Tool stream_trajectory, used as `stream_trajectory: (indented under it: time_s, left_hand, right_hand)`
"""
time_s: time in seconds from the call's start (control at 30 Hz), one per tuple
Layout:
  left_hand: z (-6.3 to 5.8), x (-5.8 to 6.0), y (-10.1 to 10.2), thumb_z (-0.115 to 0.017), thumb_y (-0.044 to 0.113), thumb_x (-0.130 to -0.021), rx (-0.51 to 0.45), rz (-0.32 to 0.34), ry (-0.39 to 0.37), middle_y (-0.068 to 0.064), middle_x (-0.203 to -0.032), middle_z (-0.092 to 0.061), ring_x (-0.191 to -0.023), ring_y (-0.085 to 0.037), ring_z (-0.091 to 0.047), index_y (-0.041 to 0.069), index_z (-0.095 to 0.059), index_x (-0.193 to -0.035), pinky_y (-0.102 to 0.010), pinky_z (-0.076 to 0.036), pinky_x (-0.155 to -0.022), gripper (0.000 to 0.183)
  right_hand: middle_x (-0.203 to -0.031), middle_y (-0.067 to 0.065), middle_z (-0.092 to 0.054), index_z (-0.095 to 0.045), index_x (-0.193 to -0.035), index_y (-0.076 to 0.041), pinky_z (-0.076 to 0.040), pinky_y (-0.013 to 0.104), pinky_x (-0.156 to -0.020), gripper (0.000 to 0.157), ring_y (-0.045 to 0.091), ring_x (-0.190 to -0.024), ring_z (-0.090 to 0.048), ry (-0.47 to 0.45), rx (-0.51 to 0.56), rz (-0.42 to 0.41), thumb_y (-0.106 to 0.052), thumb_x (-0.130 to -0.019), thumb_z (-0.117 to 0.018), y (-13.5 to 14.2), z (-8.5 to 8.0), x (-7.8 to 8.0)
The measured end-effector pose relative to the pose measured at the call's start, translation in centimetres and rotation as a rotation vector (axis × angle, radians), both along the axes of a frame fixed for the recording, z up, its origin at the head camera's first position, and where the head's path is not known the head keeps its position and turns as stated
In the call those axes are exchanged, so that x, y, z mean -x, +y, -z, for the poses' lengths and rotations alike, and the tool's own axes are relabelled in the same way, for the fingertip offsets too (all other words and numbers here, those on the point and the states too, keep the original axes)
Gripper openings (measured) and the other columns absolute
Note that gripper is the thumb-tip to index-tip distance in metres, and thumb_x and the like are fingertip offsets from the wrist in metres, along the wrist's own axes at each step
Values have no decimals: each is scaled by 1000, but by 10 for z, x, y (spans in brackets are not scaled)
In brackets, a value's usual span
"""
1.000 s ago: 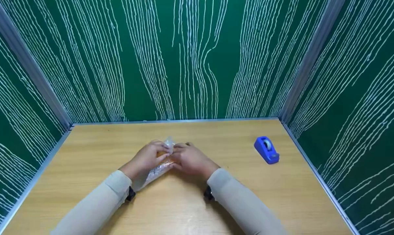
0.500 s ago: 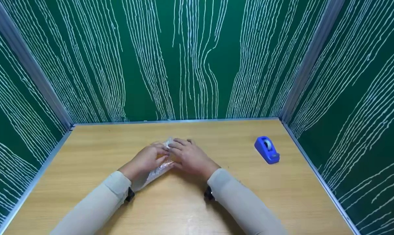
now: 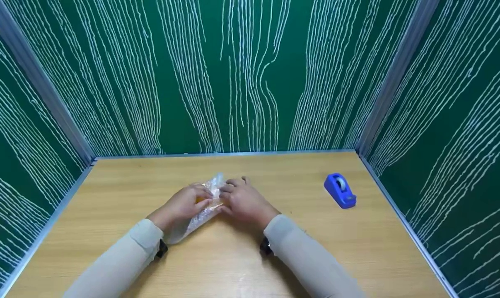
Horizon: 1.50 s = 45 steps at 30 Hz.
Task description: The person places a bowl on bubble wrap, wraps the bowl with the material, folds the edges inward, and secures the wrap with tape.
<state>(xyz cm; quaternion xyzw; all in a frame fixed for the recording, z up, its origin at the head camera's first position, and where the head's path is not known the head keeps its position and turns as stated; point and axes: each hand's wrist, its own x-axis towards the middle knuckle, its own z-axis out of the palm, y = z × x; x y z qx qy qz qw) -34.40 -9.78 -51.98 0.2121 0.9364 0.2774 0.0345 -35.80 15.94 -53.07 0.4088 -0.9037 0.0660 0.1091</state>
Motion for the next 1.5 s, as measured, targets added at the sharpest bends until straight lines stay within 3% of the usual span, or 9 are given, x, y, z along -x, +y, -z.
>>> stream_trajectory:
  time_s: [0.2, 0.33, 0.47, 0.67, 0.87, 1.03, 1.27, 1.37, 1.5]
  left_hand:
    - [1, 0, -3, -72, 35, -113, -29, 11, -6, -5, -145, -75, -148, -29, -63, 15, -85, -131, -52, -44, -134, 30]
    - [-2, -1, -6, -73, 35, -113, -68, 4, -15, -5, -142, -75, -147, -29, -63, 15, -85, -125, -53, -44, -134, 26]
    - [-6, -4, -13, -73, 30, -112, -82, 28, 43, -6, -136, -76, -140, -30, -66, 13, -87, -119, -52, -49, -131, 23]
    - [-12, -12, -30, -74, 25, -110, -75, 55, 114, -5, -117, -75, -121, -26, -68, 9, -87, -116, -49, -57, -119, 21]
    - [-11, -25, -54, -76, 27, -111, -17, 48, 34, 2, -115, -76, -112, -20, -69, 18, -87, -119, -46, -62, -113, 17]
    - [-8, -35, -73, -78, 23, -107, 34, 99, -58, 4, -114, -77, -109, -18, -69, 20, -87, -116, -47, -63, -110, 13]
    - [-3, -48, -86, -102, 37, -83, 93, 207, -162, 8, -119, -75, -108, -15, -67, 23, -87, -115, -44, -60, -108, 38]
    - [-4, -52, -88, -107, 32, -76, 127, 211, -176, 12, -119, -73, -110, -12, -66, 28, -87, -112, -44, -59, -113, 41]
    - [-6, -55, -88, -99, 15, -82, 174, 198, -197, 13, -125, -74, -113, -14, -67, 34, -88, -108, -46, -58, -117, 34]
  right_hand:
    - [-157, 7, -72, -76, -147, -14, -44, 72, -125, 57, 37, -154, -57, 58, -7, -51, -58, -112, -65, 0, 1, 1]
    - [-160, 6, -70, -73, -152, -16, -44, 73, -126, 56, 35, -156, -56, 15, -15, -44, -55, -112, -66, 2, 0, 1]
    - [-163, 4, -67, -69, -157, -18, -45, 74, -127, 57, 33, -159, -54, -50, -28, -17, -53, -112, -67, 2, -3, 1]
    - [-163, 5, -67, -69, -157, -16, -48, 58, -131, 56, 32, -159, -55, -84, -22, -31, -49, -111, -71, 0, -4, 4]
    - [-165, 3, -66, -68, -158, -19, -46, 53, -132, 58, 30, -161, -54, -108, -23, -42, -48, -109, -74, 0, -4, 5]
    - [-164, 4, -67, -69, -157, -17, -46, 54, -132, 55, 32, -160, -55, -115, -12, -66, -43, -109, -77, 2, -5, 6]
    - [-151, 12, -76, -77, -144, -8, -52, 55, -127, 48, 39, -150, -64, -29, -1, -191, -37, -106, -81, 1, -6, 13]
    - [-153, 10, -75, -77, -145, -10, -51, 54, -129, 47, 37, -152, -63, -45, -17, -175, -37, -107, -80, 1, -6, 13]
    - [-155, 8, -74, -76, -148, -12, -49, 55, -130, 49, 36, -154, -61, -63, -39, -144, -39, -108, -78, 0, -7, 12]
